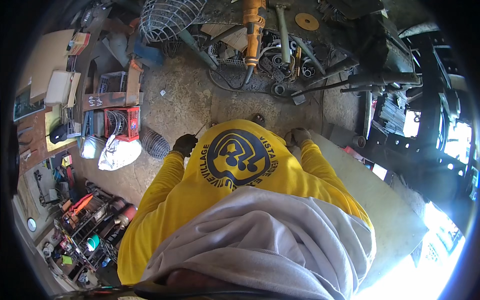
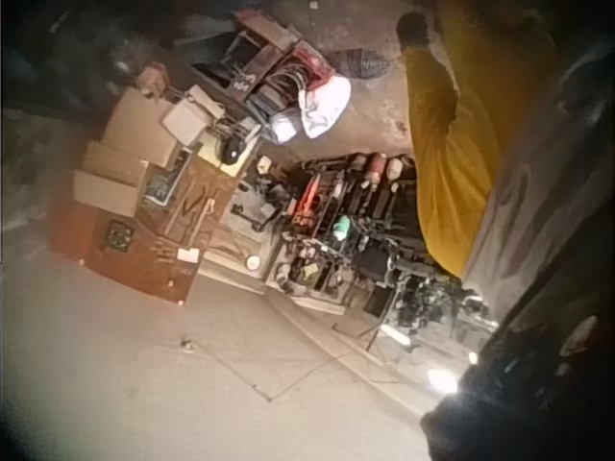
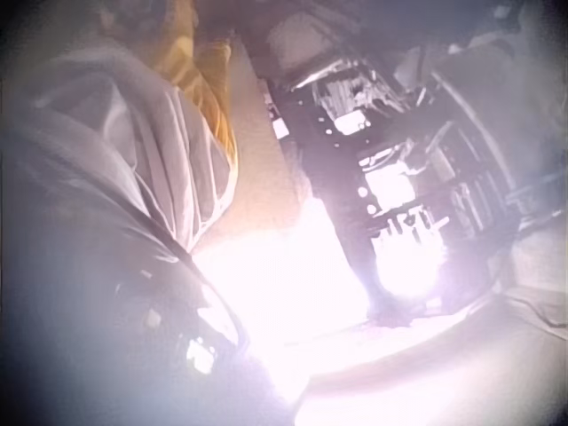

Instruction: The person uses an angle grinder on a metal structure, performs welding with a welding rod and electrode holder, and strikes the welded area with a hammer.

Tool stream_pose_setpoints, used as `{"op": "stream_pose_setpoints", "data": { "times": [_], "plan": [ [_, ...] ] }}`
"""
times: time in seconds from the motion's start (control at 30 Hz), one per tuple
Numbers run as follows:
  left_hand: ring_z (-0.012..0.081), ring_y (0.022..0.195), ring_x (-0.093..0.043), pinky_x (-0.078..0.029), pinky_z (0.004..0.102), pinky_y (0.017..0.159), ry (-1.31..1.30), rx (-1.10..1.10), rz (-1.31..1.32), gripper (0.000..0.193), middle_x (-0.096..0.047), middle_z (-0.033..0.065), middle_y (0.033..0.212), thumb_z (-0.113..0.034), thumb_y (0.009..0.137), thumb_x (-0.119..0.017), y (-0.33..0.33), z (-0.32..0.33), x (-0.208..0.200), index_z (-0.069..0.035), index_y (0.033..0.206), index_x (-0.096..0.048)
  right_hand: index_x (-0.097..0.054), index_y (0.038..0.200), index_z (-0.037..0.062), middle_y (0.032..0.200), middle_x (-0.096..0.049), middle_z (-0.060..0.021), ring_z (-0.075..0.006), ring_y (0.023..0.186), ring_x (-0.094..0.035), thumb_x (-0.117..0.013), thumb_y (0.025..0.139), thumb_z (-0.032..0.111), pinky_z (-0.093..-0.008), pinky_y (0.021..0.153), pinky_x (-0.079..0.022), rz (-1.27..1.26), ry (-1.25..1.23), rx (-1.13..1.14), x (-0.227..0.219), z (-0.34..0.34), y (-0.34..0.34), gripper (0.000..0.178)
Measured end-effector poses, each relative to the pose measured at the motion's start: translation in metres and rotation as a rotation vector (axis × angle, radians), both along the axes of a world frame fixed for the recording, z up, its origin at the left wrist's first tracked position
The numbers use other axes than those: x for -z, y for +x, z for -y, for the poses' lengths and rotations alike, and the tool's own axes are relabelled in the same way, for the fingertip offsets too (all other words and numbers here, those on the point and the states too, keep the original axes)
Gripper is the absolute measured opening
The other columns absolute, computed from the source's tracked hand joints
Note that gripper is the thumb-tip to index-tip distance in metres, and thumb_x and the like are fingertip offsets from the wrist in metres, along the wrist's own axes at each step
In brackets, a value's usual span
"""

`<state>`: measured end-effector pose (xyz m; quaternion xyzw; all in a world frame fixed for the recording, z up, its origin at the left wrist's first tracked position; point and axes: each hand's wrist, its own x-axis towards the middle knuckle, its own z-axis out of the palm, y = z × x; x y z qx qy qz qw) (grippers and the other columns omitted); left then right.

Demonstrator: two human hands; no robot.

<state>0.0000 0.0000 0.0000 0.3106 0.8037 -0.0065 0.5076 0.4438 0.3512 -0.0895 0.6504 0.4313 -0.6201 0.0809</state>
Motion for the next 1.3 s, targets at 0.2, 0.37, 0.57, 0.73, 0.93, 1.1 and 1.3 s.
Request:
{"op": "stream_pose_setpoints", "data": {
  "times": [0.2,0.37,0.57,0.73,0.93,1.1,1.3],
  "plan": [
    [0.0200,0.084,-0.074,-0.059,0.0354,0.057,0.161,-0.024,0.009,0.023,-0.073,0.0059,0.103,-0.015,0.098,-0.058,-0.007,0.009,0.022,-0.006,0.116,-0.068,-0.070,0.091,0.0008,0.072,-0.067,-0.0117,-0.0249,0.059,-0.064,-0.065,0.093,0.026,-0.0386,0.056,-0.052,0.035,0.018,-0.070,-0.018,-0.011,-0.011,0.025],
    [0.0192,0.083,-0.074,-0.059,0.0359,0.055,0.179,0.044,-0.045,0.023,-0.073,0.0051,0.103,-0.017,0.098,-0.057,-0.015,0.041,0.039,-0.006,0.115,-0.068,-0.068,0.085,0.0019,0.070,-0.065,-0.0108,-0.0255,0.057,-0.062,-0.063,0.094,0.024,-0.0399,0.052,-0.047,-0.031,0.131,-0.232,-0.045,-0.011,-0.038,0.025],
    [0.0238,0.094,-0.071,-0.056,0.0388,0.077,0.129,-0.240,0.041,0.024,-0.074,0.0064,0.102,-0.025,0.095,-0.060,-0.034,0.056,0.046,-0.011,0.109,-0.073,-0.071,0.085,0.0054,0.078,-0.070,-0.0096,-0.0226,0.068,-0.063,-0.058,0.096,0.033,-0.0398,0.064,-0.047,0.105,0.115,-0.368,-0.060,-0.009,-0.076,0.033],
    [0.0209,0.091,-0.071,-0.057,0.0357,0.080,0.125,0.141,-0.042,0.027,-0.073,0.0078,0.105,-0.026,0.095,-0.062,-0.083,0.057,0.035,-0.009,0.112,-0.073,-0.070,0.088,0.0048,0.077,-0.068,-0.0096,-0.0214,0.061,-0.061,-0.058,0.096,0.034,-0.0376,0.062,-0.047,0.114,0.342,-0.643,-0.050,0.014,-0.100,0.032],
    [0.0198,0.064,-0.067,-0.055,0.0380,0.054,0.374,-0.106,0.054,0.024,-0.073,0.0066,0.088,-0.025,0.099,-0.056,-0.152,0.121,0.073,-0.008,0.110,-0.069,-0.070,0.092,0.0061,0.087,-0.072,-0.0120,-0.0267,0.075,-0.068,-0.059,0.096,0.024,-0.0389,0.067,-0.052,0.077,0.265,-0.375,-0.067,0.064,-0.172,0.022],
    [0.0168,0.061,-0.064,-0.053,0.0349,0.050,0.285,-0.632,0.284,0.024,-0.071,0.0058,0.085,-0.026,0.099,-0.056,-0.187,0.105,0.022,-0.009,0.109,-0.069,-0.069,0.101,-0.0006,0.080,-0.069,-0.0094,-0.0219,0.069,-0.066,-0.063,0.094,0.027,-0.0361,0.064,-0.053,-0.055,0.238,-0.246,-0.053,0.097,-0.177,0.029],
    [0.0189,0.075,-0.068,-0.053,0.0322,0.061,0.446,-0.394,0.281,0.032,-0.072,0.0081,0.096,-0.023,0.098,-0.058,-0.219,0.038,-0.040,-0.007,0.126,-0.065,-0.067,0.105,-0.0012,0.087,-0.070,-0.0093,-0.0220,0.071,-0.067,-0.063,0.094,0.026,-0.0356,0.066,-0.053,-0.010,0.332,-0.033,-0.046,0.143,-0.163,0.029]
  ]
}}
